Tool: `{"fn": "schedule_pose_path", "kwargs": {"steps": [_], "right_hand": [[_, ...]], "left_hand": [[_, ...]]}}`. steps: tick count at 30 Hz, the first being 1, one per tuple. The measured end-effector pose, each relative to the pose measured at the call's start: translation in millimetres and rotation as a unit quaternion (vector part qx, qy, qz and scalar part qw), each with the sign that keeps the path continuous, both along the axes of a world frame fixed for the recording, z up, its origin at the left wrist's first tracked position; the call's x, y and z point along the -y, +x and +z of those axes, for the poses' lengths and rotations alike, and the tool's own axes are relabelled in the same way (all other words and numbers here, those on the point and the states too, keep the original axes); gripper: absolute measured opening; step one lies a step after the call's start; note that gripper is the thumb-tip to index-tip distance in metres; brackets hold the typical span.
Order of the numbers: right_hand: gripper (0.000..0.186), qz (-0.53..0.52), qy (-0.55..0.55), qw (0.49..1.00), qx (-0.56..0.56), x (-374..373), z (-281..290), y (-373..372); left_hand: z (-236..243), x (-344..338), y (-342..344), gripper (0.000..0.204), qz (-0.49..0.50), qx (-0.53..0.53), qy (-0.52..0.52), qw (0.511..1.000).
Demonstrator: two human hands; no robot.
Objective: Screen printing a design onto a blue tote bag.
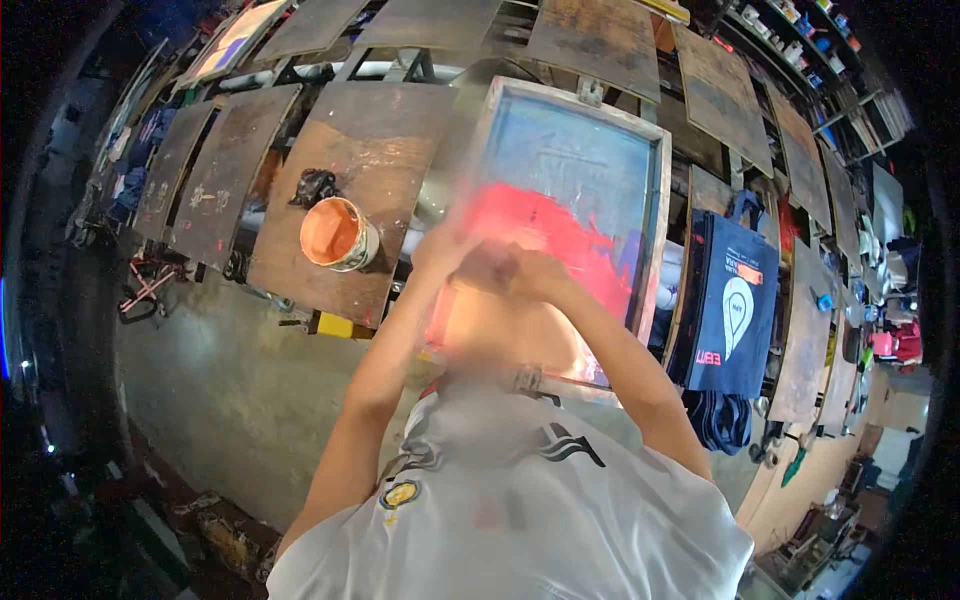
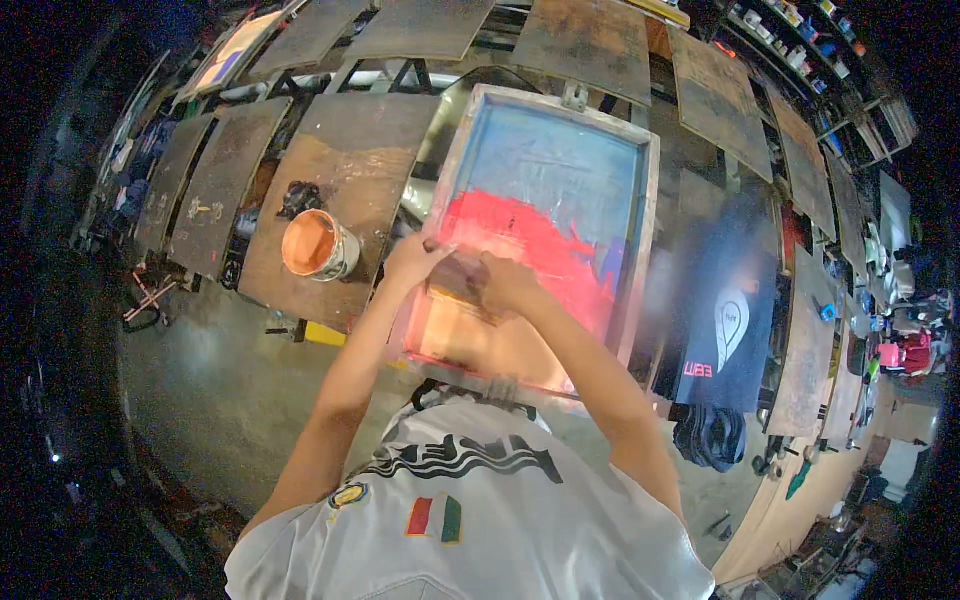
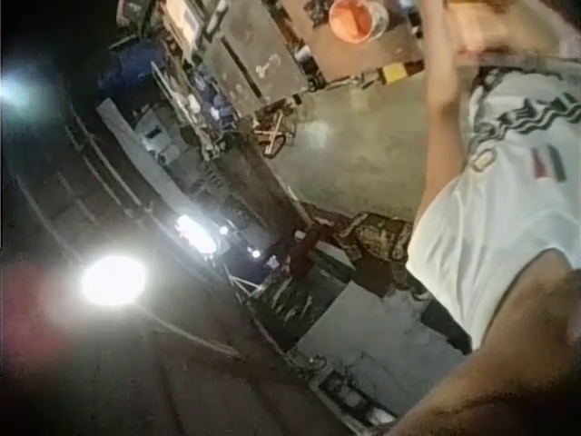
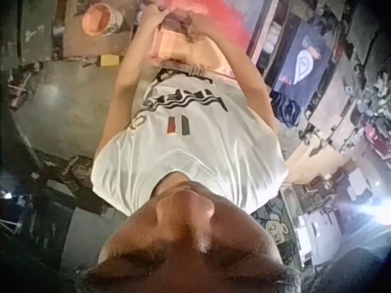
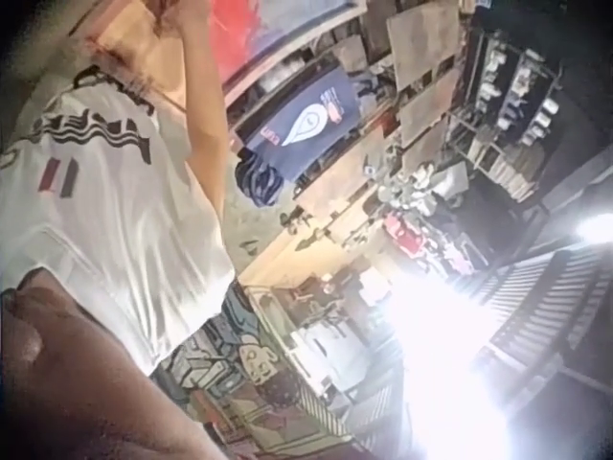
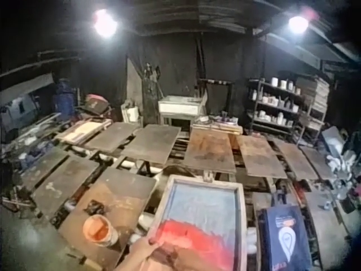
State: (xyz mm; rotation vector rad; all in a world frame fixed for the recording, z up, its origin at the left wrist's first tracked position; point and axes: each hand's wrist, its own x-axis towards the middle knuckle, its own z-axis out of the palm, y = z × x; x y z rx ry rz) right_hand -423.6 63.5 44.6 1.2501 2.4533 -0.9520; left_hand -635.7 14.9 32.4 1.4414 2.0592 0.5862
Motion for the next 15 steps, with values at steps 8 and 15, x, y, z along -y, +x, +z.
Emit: {"fn": "schedule_pose_path", "kwargs": {"steps": [8, 15], "right_hand": [[0.049, -0.134, 0.047, 0.972, -0.186, 34, -4, 65], [0.077, -0.302, 0.086, 0.925, -0.213, 85, 6, 117]], "left_hand": [[45, -49, 53, 0.056, -0.197, -0.103, 0.074, 0.972], [34, -82, 131, 0.051, -0.418, 0.088, 0.134, 0.894]]}}
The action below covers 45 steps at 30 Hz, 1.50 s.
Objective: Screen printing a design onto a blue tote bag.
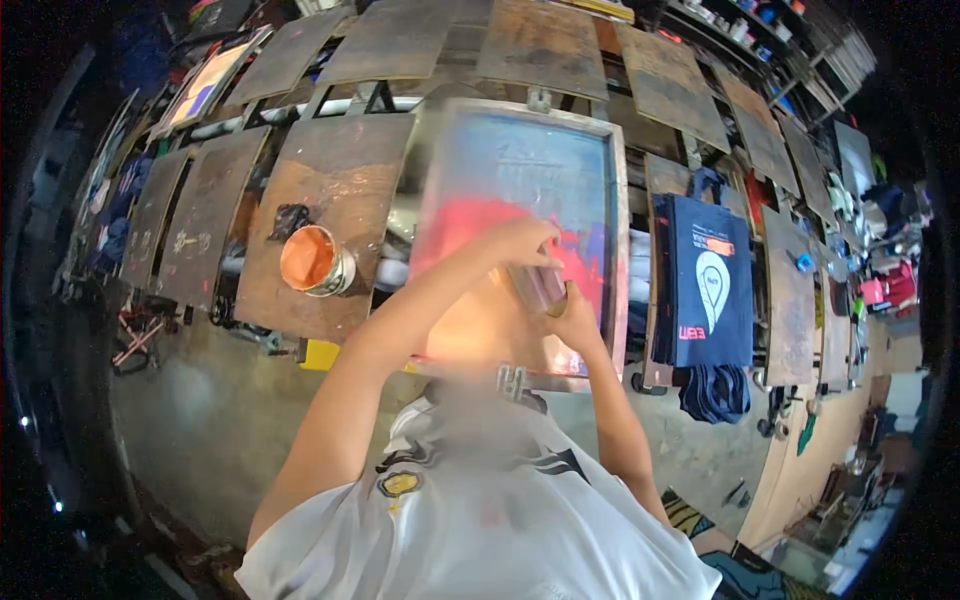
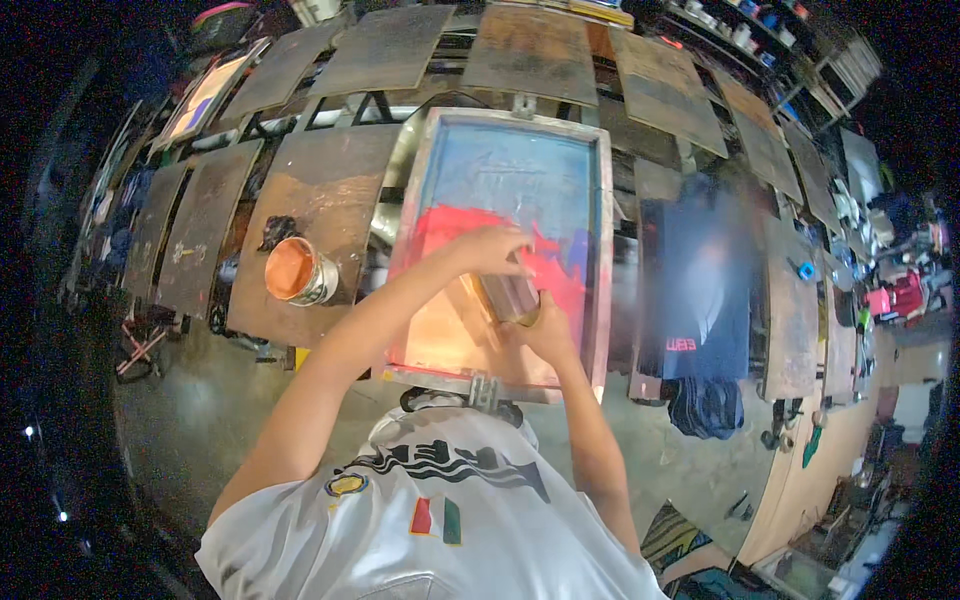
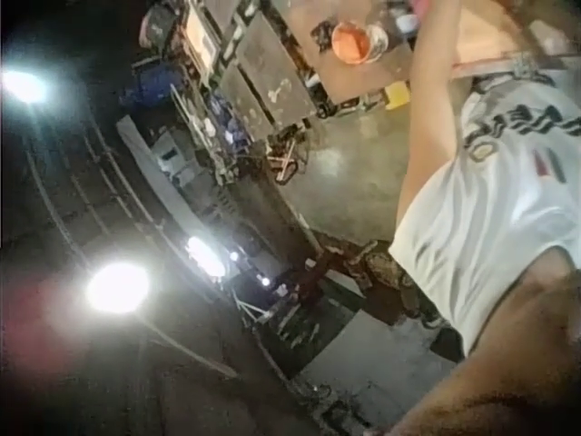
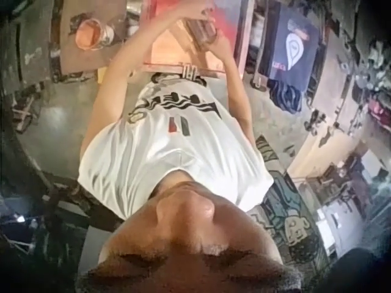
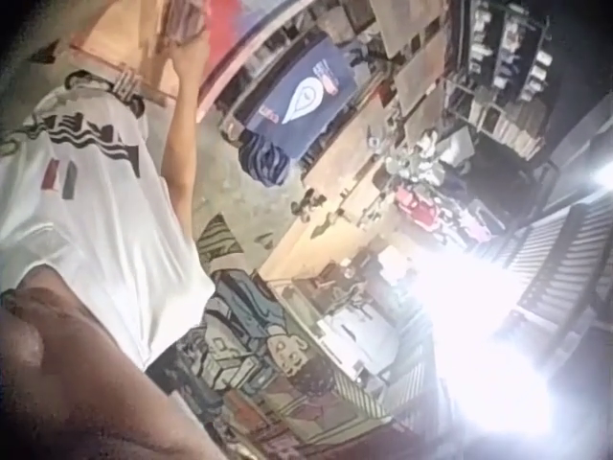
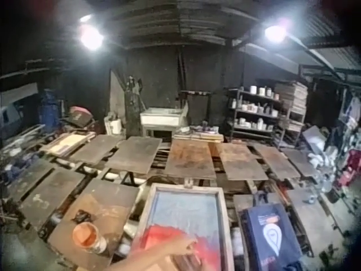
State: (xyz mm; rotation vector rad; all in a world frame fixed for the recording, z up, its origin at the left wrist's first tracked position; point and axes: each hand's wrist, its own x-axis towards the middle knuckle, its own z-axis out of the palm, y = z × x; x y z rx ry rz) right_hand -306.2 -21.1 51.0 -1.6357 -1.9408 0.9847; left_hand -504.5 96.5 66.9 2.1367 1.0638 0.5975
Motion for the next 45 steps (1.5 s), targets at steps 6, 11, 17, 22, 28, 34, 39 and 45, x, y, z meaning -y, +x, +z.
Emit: {"fn": "schedule_pose_path", "kwargs": {"steps": [6, 11, 17, 22, 28, 34, 39, 45], "right_hand": [[0.077, -0.098, -0.025, 0.995, -0.017, 41, -17, 13], [0.073, -0.11, -0.116, 0.982, -0.104, 42, -9, 9], [0.068, -0.045, -0.123, 0.98, -0.149, 22, -15, -11], [0.068, -0.028, -0.025, 0.999, -0.019, 18, -21, -28], [0.066, 0.118, -0.064, 0.991, -0.009, 13, -10, -48], [0.062, 0.269, -0.027, 0.957, 0.103, -13, -16, -76], [0.065, 0.347, -0.005, 0.924, 0.158, -17, 3, -97], [0.057, 0.318, 0.024, 0.924, 0.212, -28, -11, -94]], "left_hand": [[-9, -2, 41, 0.062, -0.206, -0.176, 0.042, 0.962], [-13, -5, 42, 0.069, -0.2, -0.232, -0.021, 0.952], [-17, -21, 6, 0.071, -0.192, -0.255, -0.069, 0.945], [-5, -4, -18, 0.07, -0.151, -0.257, -0.052, 0.953], [-12, 36, -77, 0.066, -0.089, -0.232, -0.09, 0.964], [-13, 91, -125, 0.061, 0.024, -0.199, -0.116, 0.973], [-54, 123, -151, 0.049, 0.067, -0.158, -0.108, 0.979], [-36, 125, -142, 0.055, 0.117, -0.151, 0.003, 0.982]]}}
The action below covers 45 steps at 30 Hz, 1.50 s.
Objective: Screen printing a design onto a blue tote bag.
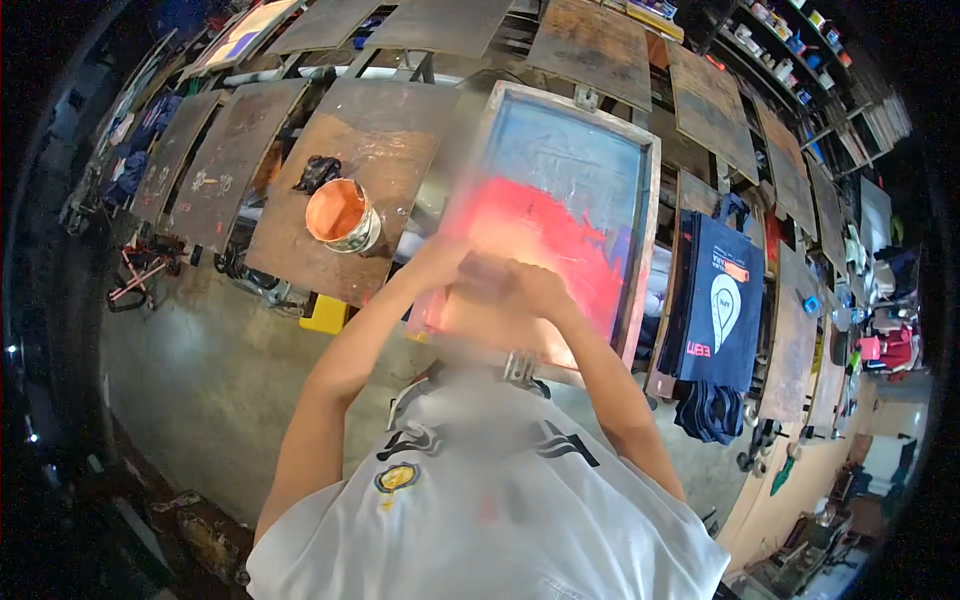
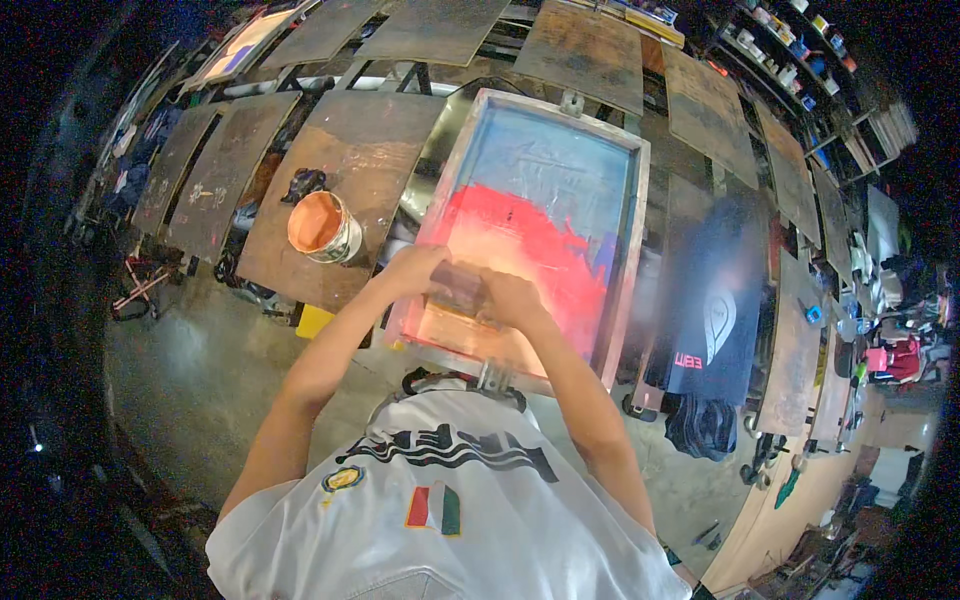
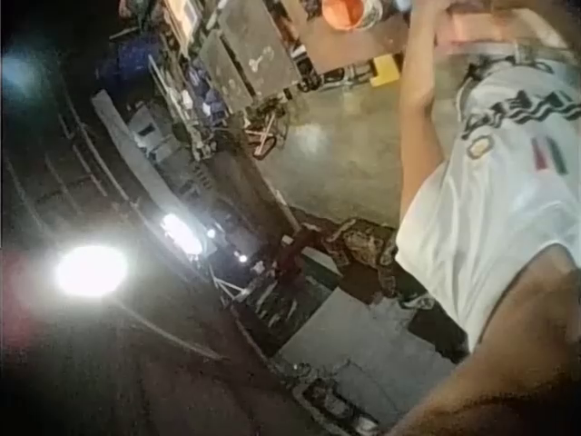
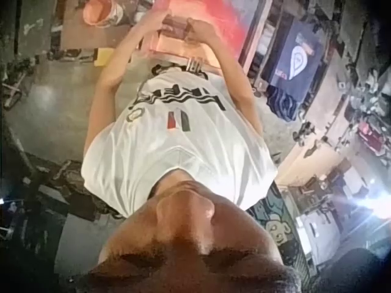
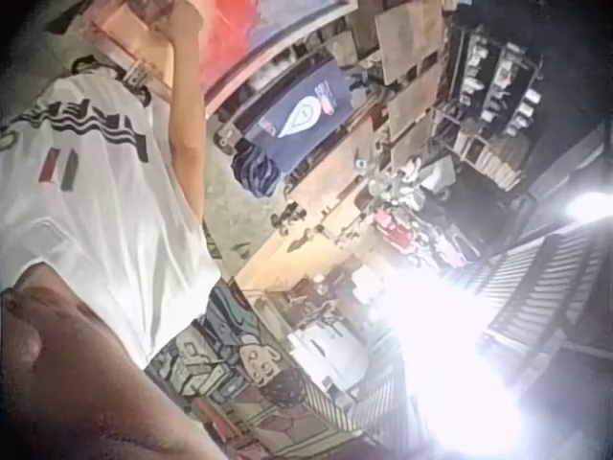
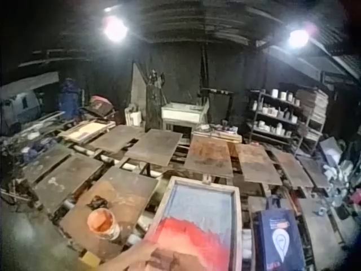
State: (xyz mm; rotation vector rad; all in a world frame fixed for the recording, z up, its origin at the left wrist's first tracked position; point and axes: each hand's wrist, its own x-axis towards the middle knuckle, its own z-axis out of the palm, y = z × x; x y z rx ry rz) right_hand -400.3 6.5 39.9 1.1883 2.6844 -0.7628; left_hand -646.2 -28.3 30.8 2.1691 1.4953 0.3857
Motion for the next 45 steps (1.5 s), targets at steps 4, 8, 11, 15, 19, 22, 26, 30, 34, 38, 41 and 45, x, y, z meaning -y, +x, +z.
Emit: {"fn": "schedule_pose_path", "kwargs": {"steps": [4, 8, 11, 15, 19, 22, 26, 30, 34, 38, 41, 45], "right_hand": [[0.061, -0.012, 0.003, 1.0, -0.008, 2, -3, 1], [0.056, -0.053, -0.022, 0.995, -0.081, 16, 26, 20], [0.052, -0.152, -0.045, 0.984, -0.079, 29, 44, 35], [0.037, -0.257, 0.021, 0.961, -0.104, 55, 36, 55], [0.057, -0.367, 0.005, 0.927, -0.083, 77, 14, 58], [0.06, -0.409, 0.005, 0.912, -0.035, 84, 11, 55], [0.06, -0.447, -0.007, 0.895, 0.0, 81, 13, 49], [0.058, -0.438, -0.026, 0.899, 0.001, 67, 25, 39], [0.055, -0.367, -0.023, 0.929, -0.047, 36, -1, 27], [0.054, -0.272, -0.038, 0.962, 0.006, -3, 9, 3], [0.052, -0.178, -0.017, 0.984, -0.02, -24, 9, -17], [0.049, -0.042, 0.007, 0.999, 0.028, -44, 11, -40]], "left_hand": [[16, -5, 5, 0.049, -0.001, 0.018, -0.019, 1.0], [30, -20, 19, 0.054, -0.05, 0.051, -0.008, 0.997], [32, -44, 46, 0.051, -0.122, 0.017, 0.034, 0.992], [45, -75, 97, 0.047, -0.181, -0.054, -0.002, 0.982], [30, -95, 143, 0.048, -0.257, -0.165, -0.035, 0.952], [14, -103, 160, 0.052, -0.31, -0.201, -0.016, 0.929], [2, -112, 153, 0.06, -0.325, -0.141, -0.027, 0.935], [-7, -113, 118, 0.062, -0.319, -0.053, 0.008, 0.946], [-10, -108, 74, 0.063, -0.259, -0.04, 0.096, 0.96], [-2, -83, 29, 0.063, -0.138, -0.021, -0.007, 0.99], [2, -46, 7, 0.061, 0.004, 0.14, 0.015, 0.99], [-13, -5, -9, 0.058, 0.05, 0.011, 0.162, 0.985]]}}
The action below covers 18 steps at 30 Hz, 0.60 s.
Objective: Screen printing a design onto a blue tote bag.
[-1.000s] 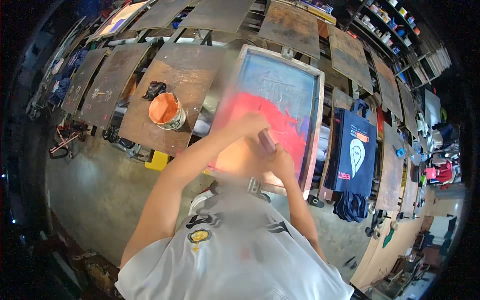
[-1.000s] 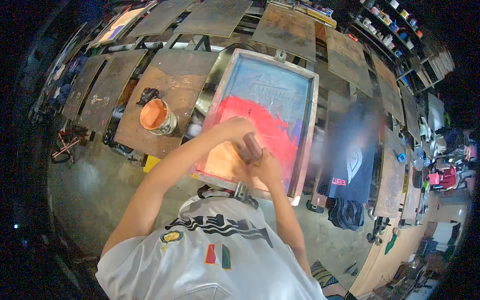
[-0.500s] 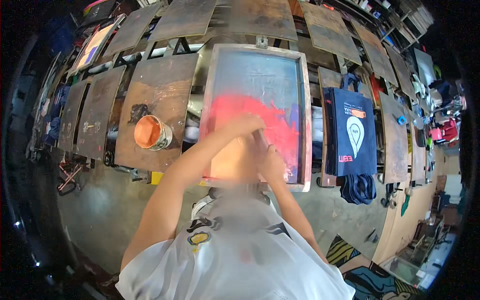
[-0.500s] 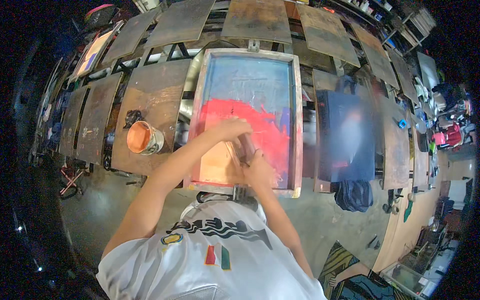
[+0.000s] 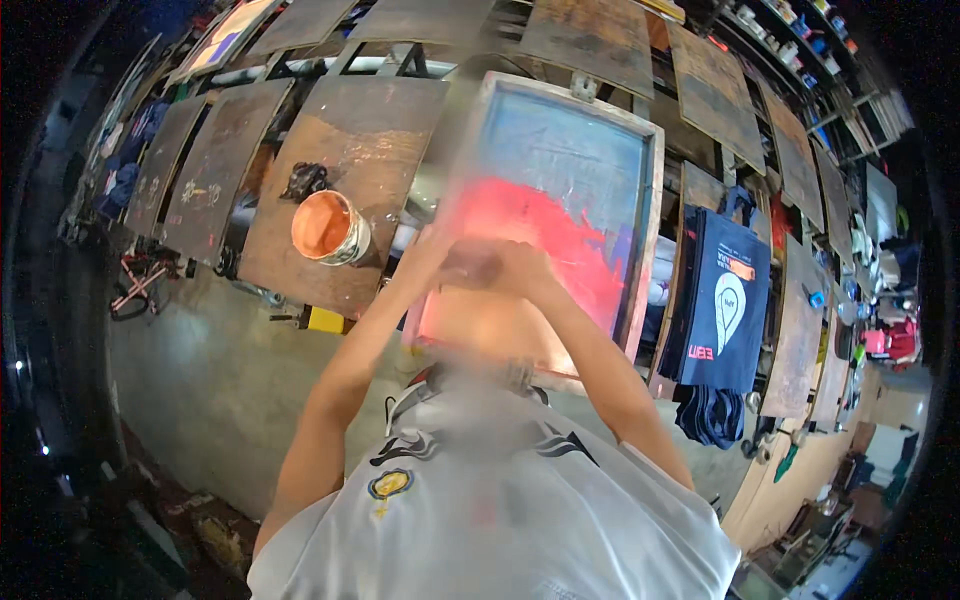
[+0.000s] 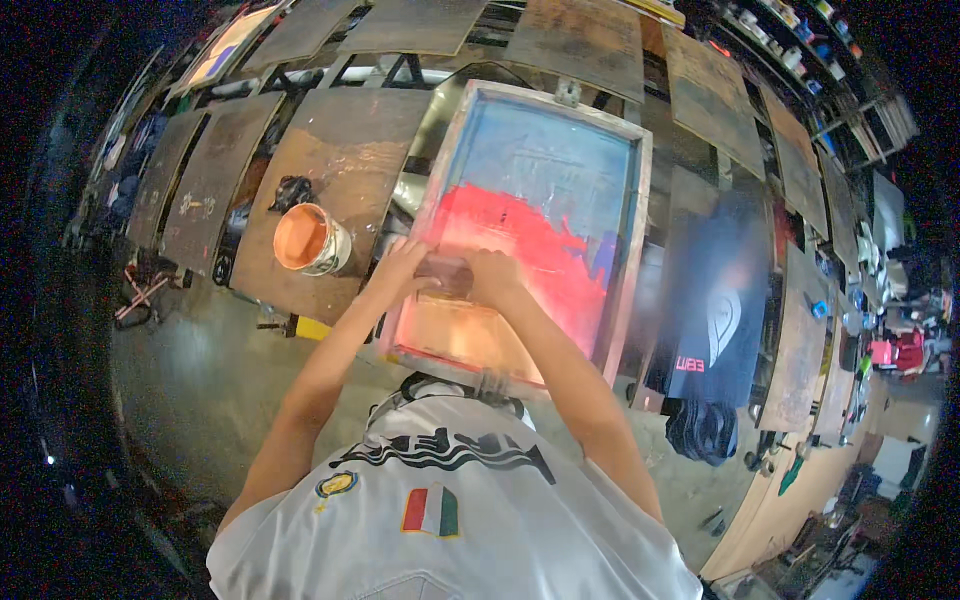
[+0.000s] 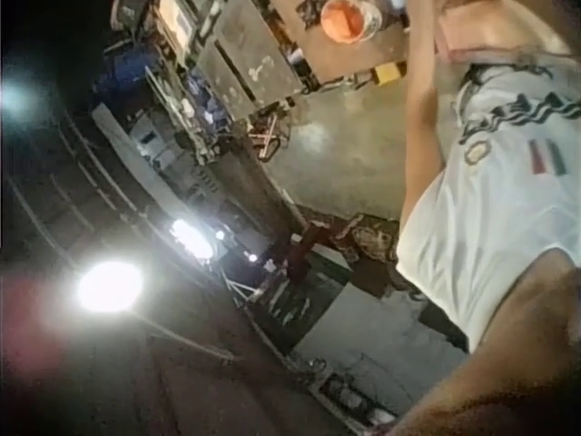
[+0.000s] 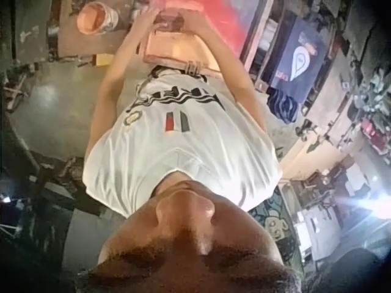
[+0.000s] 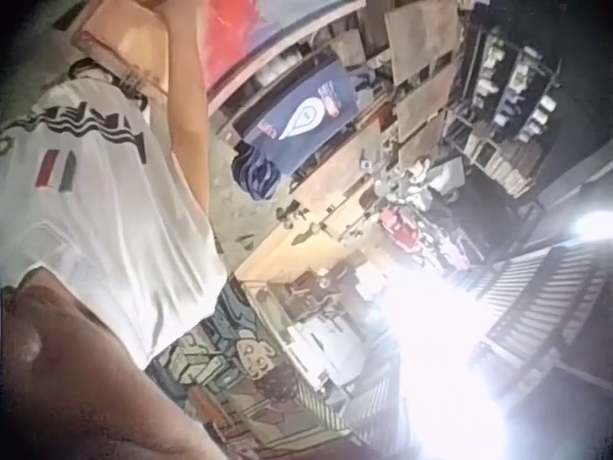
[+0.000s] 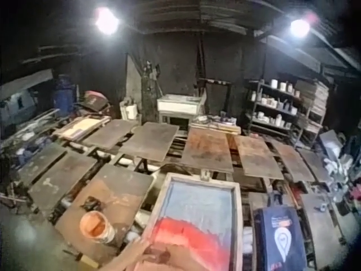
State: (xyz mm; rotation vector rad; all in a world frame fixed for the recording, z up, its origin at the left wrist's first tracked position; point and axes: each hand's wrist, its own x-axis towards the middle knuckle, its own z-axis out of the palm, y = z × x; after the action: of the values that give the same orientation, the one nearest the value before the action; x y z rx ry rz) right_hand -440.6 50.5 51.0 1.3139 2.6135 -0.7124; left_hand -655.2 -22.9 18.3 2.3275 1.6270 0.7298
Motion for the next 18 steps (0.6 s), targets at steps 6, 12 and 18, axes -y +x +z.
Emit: {"fn": "schedule_pose_path", "kwargs": {"steps": [6, 12, 18], "right_hand": [[0.04, 0.152, 0.046, 0.987, -0.01, -10, -5, -10], [0.041, 0.137, 0.068, 0.987, -0.057, 3, -7, 2], [0.042, -0.024, 0.051, 0.993, -0.104, 24, 5, 47]], "left_hand": [[-2, 40, 6, 0.059, 0.117, 0.043, -0.052, 0.991], [11, 45, 12, 0.056, 0.128, 0.016, -0.054, 0.99], [43, -10, 34, 0.051, 0.023, -0.041, -0.041, 0.998]]}}
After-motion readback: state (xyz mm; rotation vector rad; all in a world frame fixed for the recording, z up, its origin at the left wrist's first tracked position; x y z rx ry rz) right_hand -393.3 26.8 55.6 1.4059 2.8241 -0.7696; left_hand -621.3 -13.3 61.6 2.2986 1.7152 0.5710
